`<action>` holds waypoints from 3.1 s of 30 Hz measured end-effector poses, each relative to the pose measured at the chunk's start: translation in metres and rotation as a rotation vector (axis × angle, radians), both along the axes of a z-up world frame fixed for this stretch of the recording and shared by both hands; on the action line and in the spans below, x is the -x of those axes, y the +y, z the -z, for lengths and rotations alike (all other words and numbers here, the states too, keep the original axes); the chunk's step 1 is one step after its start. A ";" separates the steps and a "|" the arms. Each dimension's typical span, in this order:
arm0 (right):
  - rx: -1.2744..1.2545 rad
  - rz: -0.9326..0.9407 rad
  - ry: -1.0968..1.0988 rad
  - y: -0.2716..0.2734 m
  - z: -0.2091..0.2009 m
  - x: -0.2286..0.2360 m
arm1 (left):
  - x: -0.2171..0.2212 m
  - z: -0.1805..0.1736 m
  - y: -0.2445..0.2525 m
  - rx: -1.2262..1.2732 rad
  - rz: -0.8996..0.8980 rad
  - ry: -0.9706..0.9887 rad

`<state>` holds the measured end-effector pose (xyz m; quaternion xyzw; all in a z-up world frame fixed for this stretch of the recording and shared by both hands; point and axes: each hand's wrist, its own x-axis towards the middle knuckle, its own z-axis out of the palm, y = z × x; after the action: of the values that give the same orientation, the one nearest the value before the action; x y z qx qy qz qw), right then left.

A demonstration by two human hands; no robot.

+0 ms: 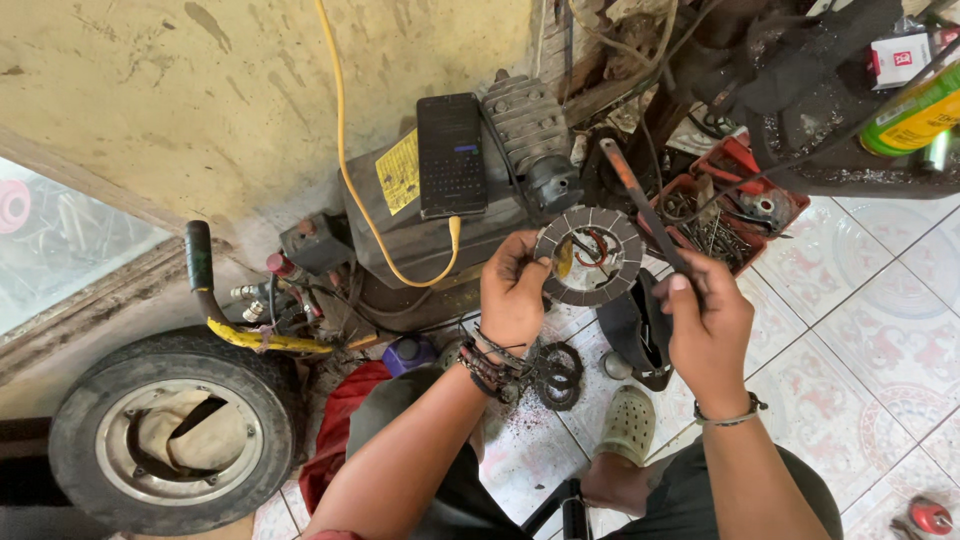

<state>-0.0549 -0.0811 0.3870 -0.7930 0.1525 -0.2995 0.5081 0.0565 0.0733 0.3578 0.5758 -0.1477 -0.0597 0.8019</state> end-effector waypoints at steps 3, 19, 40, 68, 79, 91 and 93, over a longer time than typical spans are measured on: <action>-0.176 -0.032 0.018 0.000 0.003 0.000 | 0.000 0.003 -0.003 -0.002 0.026 0.026; -0.494 -0.052 0.024 -0.009 0.030 -0.005 | 0.007 -0.001 -0.006 0.062 0.110 0.110; -0.448 -0.003 -0.051 -0.018 0.001 0.003 | 0.017 0.019 -0.021 0.182 0.171 0.165; -0.475 -0.139 0.061 -0.024 0.024 0.005 | 0.012 0.028 -0.022 0.090 0.254 -0.039; -0.770 -0.144 -0.089 -0.006 0.013 0.002 | 0.039 0.023 -0.030 0.256 0.504 0.299; -0.583 -0.162 -0.046 0.002 0.005 0.002 | 0.030 0.012 -0.026 0.185 0.328 0.142; -0.520 -0.144 -0.031 0.001 0.000 0.004 | 0.028 0.000 -0.020 0.189 0.291 0.162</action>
<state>-0.0591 -0.0800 0.3873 -0.6398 0.1599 -0.2256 0.7171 0.0287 0.0530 0.3578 0.4637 -0.1693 -0.2068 0.8447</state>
